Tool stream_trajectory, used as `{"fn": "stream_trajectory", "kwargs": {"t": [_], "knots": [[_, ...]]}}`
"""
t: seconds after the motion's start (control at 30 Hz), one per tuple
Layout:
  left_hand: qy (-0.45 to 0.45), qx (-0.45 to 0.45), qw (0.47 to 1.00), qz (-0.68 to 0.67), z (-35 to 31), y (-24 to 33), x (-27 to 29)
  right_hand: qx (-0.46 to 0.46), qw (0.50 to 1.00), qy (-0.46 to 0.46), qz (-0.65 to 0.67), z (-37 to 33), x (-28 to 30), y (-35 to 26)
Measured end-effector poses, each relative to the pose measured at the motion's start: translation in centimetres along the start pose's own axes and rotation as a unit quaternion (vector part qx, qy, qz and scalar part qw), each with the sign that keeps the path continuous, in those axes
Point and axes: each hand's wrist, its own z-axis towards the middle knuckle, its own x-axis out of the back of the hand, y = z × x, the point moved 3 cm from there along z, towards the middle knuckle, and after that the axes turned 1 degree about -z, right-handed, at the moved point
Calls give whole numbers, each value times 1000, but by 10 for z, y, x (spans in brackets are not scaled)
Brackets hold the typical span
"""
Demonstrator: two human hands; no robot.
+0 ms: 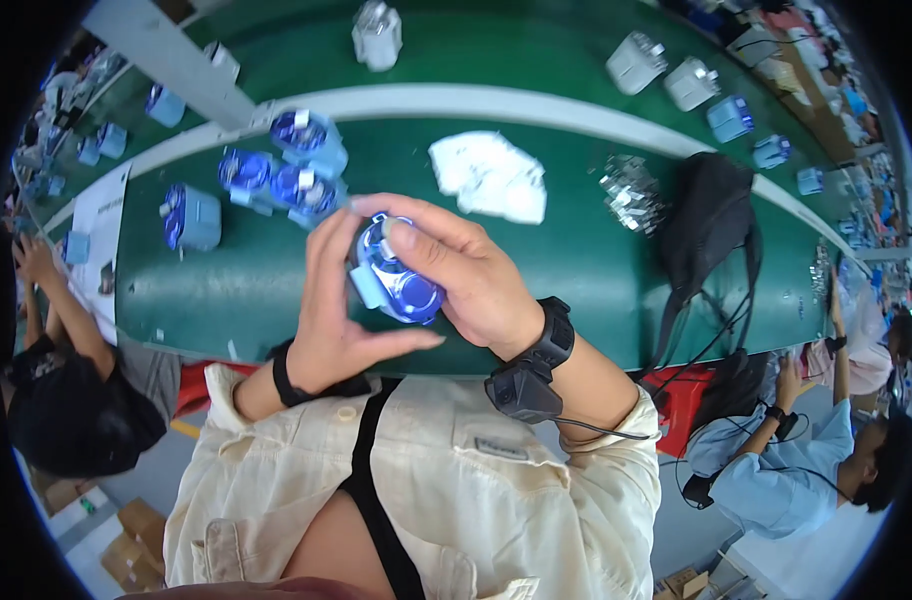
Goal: The person picks up a blue device, peels off a sticker, and wipes the surface with a cloth before placing it on the conveyor belt. They repeat this process with a white device and another blue device, handling each one individually and setting them back on the belt.
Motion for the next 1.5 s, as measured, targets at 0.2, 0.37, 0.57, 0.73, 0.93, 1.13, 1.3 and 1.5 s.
{"fn": "stream_trajectory", "kwargs": {"t": [0.2, 0.37, 0.57, 0.73, 0.93, 1.13, 1.3, 1.5], "knots": [[12, -21, 997, -69, -9, -11, 6, 139, 962, 197, -125, 93, 89, -78], [-38, -34, 996, -74, -1, -16, -8, 288, 705, 358, -540, 176, 224, -93], [-36, -5, 997, -68, -8, -25, 9, 384, 469, 376, -701, 172, 178, -131], [-64, 1, 992, -107, 3, -18, 4, 72, 323, 495, -804, 107, 245, -194], [-49, 20, 994, -100, 1, -30, 3, -211, 367, 363, -830, 105, 273, -211], [-45, 33, 995, -88, 3, -27, 10, -196, 447, 272, -830, 88, 357, -247], [-45, 40, 988, -143, 5, -29, 8, -157, 662, 265, -684, 90, 410, -251], [-34, 9, 985, -168, -1, -27, 7, -153, 721, 245, -630, 86, 421, -253]]}}
